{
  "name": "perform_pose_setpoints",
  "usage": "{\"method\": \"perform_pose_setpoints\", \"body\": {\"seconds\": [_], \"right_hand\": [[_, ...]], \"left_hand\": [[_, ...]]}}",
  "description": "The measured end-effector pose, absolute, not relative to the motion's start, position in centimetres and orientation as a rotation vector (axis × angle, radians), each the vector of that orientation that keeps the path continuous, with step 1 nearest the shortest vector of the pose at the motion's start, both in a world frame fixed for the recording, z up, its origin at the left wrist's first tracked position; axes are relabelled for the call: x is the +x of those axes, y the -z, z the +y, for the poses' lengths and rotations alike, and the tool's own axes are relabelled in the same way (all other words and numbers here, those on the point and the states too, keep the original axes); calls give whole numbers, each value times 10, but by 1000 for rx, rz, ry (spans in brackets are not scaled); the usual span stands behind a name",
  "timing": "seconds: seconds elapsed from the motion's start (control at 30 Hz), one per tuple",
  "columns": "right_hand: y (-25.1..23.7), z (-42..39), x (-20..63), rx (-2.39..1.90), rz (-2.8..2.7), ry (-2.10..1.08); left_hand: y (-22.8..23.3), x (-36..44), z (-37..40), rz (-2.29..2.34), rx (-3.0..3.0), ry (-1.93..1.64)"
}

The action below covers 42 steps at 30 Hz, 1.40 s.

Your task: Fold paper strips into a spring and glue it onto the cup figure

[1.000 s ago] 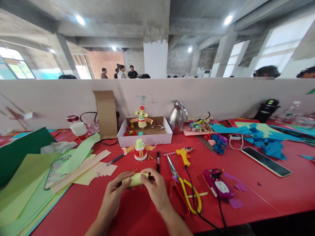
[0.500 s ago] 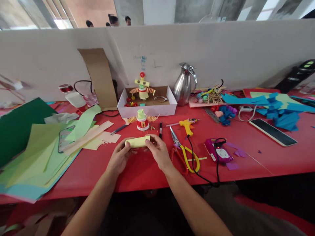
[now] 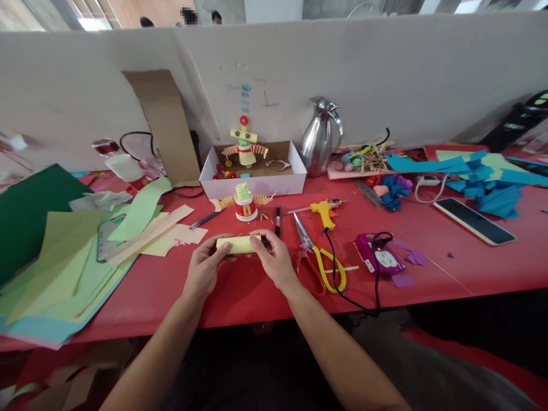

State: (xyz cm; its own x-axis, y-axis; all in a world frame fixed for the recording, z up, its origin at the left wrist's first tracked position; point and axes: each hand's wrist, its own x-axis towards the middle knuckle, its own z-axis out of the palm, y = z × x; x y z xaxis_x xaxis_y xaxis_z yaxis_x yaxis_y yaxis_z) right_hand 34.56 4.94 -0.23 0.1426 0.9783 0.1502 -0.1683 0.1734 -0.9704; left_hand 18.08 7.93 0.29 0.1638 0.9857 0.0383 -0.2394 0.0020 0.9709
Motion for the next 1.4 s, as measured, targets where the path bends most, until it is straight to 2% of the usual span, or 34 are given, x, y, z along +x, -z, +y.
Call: {"method": "perform_pose_setpoints", "body": {"seconds": [0.23,0.4,0.67,0.83,1.4], "right_hand": [[2,47,347,-1147,-1142,-824],[-1,42,341,-1185,-1186,-780],[-20,50,324,-1307,-1238,-651],[-16,55,321,-1294,-1257,-461],[-5,62,325,-1285,-1170,-542]], "left_hand": [[-7,197,72,891,1018,-1228],[-11,206,70,998,881,-1253],[-13,222,65,1149,949,-1487],[-17,225,66,1175,957,-1466],[-14,221,66,1146,1004,-1389]]}}
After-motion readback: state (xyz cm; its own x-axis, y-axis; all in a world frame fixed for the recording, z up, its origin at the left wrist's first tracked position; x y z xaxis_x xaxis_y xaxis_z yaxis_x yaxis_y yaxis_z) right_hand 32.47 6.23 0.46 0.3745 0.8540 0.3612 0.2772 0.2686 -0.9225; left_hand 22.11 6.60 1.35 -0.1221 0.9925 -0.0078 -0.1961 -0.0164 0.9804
